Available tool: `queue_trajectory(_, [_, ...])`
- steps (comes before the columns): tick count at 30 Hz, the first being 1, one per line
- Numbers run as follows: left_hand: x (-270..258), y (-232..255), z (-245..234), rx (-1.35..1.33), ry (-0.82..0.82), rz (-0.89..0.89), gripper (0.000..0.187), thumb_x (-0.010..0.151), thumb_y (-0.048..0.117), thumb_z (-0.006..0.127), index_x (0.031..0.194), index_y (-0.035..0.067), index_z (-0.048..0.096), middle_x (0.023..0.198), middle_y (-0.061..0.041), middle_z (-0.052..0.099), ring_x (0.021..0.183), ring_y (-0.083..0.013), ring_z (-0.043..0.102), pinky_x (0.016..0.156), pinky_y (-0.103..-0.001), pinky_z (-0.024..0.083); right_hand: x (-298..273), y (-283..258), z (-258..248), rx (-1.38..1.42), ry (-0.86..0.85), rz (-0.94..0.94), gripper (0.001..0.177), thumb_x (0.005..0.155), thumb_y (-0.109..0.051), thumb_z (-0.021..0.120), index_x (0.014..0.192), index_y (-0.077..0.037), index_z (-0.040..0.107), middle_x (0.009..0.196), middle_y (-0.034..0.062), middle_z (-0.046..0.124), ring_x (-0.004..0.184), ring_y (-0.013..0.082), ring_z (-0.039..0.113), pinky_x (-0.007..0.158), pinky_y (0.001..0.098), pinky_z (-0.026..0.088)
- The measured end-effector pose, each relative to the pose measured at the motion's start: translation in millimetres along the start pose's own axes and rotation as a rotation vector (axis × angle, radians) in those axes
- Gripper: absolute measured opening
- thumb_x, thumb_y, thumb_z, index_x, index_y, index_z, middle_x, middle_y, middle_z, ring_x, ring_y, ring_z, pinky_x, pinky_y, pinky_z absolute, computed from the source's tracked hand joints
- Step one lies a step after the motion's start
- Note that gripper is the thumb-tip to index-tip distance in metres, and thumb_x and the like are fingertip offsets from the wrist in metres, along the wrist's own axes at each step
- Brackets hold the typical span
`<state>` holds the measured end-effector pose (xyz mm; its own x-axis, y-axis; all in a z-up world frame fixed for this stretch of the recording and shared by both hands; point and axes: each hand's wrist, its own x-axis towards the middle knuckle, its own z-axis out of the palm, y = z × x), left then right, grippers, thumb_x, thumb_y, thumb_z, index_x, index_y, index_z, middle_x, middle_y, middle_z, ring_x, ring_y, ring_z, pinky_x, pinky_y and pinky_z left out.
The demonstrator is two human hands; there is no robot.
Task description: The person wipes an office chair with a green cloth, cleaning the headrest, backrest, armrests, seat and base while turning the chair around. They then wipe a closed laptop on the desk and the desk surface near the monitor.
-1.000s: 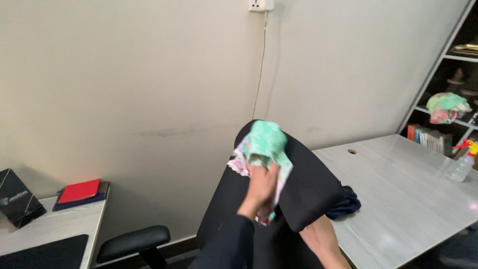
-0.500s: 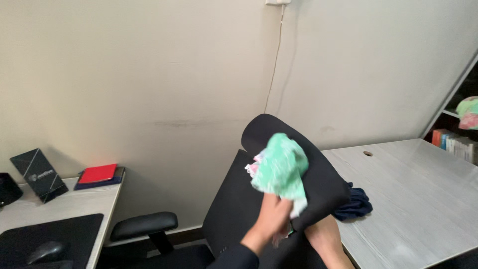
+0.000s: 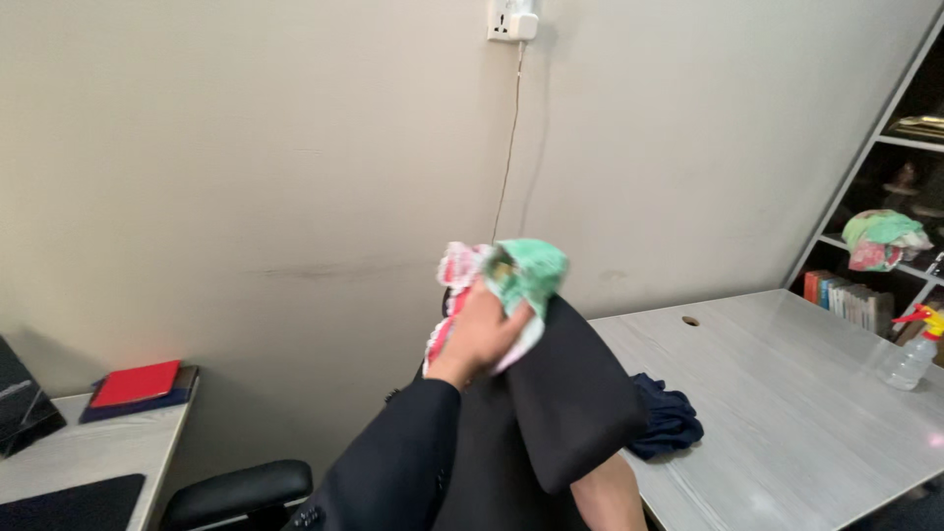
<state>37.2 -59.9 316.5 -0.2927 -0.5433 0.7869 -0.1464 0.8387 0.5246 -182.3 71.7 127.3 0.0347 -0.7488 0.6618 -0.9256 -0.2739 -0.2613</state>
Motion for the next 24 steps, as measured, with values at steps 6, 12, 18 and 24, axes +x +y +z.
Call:
queue_trajectory(6, [6,-74,26,0.099,0.38,-0.124,0.049,0.096,0.039,0.061,0.129,0.003,0.067,0.132,-0.027,0.066,0.124,-0.0476,0.055,0.107,-0.05,0.038,-3,0,-2,-0.044,-0.023,0.021,0.023,0.083,-0.016,0.056,0.096,-0.004,0.07,0.1,0.0217,0.072,0.098,0.0447,0.066,0.079,0.0543,0.05])
queue_trajectory(12, [-24,-79,74,-0.231,0.429,-0.612,0.058,0.102,0.051,0.049,0.121,0.0,0.068,0.111,-0.024,0.071,0.11,-0.0363,0.067,0.098,-0.042,0.049,-9,6,2,-0.106,-0.055,0.016,0.022,0.082,-0.015,0.056,0.095,-0.005,0.07,0.1,0.0212,0.072,0.097,0.0444,0.066,0.08,0.0544,0.05])
queue_trajectory(18, [-83,-1,81,-0.797,0.382,-0.881,0.056,0.103,0.052,0.048,0.108,0.0,0.07,0.087,-0.003,0.066,0.078,-0.0118,0.06,0.076,-0.03,0.05,-9,-3,-2,-0.239,-0.07,0.032,0.019,0.079,-0.013,0.059,0.094,-0.006,0.069,0.099,0.0197,0.071,0.097,0.0424,0.066,0.082,0.0529,0.051])
queue_trajectory(24, [-115,61,56,-0.871,0.326,-0.939,0.049,0.101,0.048,0.051,0.111,0.003,0.066,0.083,0.001,0.061,0.072,-0.0089,0.057,0.069,-0.028,0.048,5,-42,-23,-0.071,-0.117,0.31,0.02,0.086,-0.015,0.059,0.101,-0.008,0.07,0.103,0.0212,0.072,0.097,0.0439,0.066,0.078,0.0541,0.053])
